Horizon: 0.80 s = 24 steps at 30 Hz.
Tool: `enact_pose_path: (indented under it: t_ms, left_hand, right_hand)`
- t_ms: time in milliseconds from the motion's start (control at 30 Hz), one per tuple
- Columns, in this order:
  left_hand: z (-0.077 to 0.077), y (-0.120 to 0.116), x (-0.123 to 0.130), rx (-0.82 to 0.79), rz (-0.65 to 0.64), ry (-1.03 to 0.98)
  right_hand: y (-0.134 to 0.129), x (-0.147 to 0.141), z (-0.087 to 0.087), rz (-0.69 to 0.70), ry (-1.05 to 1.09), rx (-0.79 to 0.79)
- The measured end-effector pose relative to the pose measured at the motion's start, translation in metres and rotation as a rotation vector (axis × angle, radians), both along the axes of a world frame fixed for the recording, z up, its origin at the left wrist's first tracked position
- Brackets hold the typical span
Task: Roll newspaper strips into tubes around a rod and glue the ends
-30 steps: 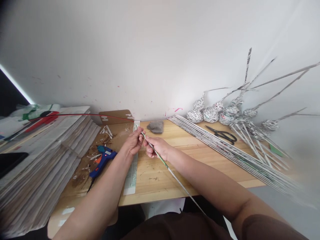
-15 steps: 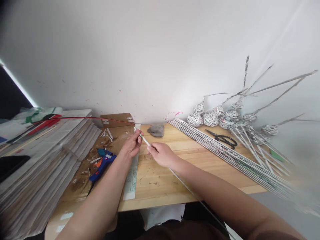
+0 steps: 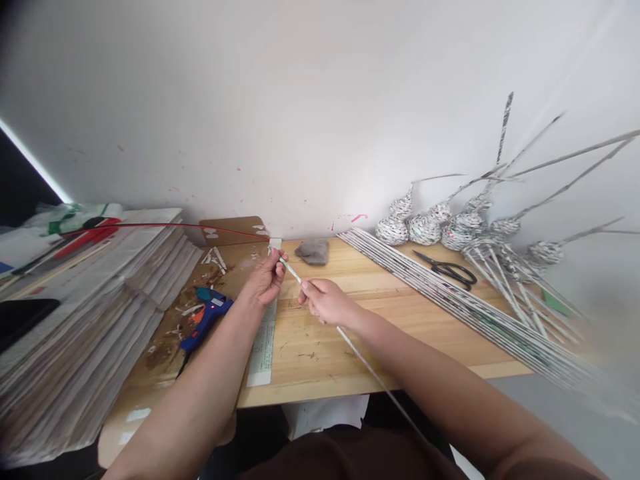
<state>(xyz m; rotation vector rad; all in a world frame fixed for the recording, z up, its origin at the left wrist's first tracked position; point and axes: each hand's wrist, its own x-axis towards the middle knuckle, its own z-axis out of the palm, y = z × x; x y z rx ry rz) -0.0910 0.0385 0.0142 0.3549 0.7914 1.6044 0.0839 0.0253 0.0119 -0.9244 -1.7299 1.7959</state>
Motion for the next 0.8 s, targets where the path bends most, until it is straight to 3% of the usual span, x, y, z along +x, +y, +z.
enact_pose_path:
  t_ms: [100,167,267,467,633,700,800]
  left_hand:
    - [0.000,0.000,-0.001,0.003,-0.026,-0.027]
    - [-0.001,0.001,-0.001,0.004,-0.021,-0.022]
    - [-0.003,0.002,-0.002,0.006,0.003,0.006]
    - [-0.004,0.002,-0.001,0.022,-0.054,0.033]
    - [-0.006,0.001,0.001,0.031,-0.061,0.092]
    - [-0.005,0.001,0.001,0.033,-0.066,0.095]
    - [-0.005,0.001,0.000,0.030,-0.061,0.092]
  right_hand:
    - [0.000,0.001,0.001,0.179,0.126,-0.302]
    - [0.001,0.000,0.003,0.139,0.105,-0.239]
    - [0.002,-0.002,0.005,0.001,-0.008,0.003]
    - [0.005,-0.004,0.006,0.161,0.077,-0.240]
    - [0.012,-0.015,0.006,-0.046,-0.086,0.167]
    - [0.014,-0.021,0.007,-0.049,-0.048,0.129]
    - [0.018,-0.025,0.008,-0.005,0.056,-0.048]
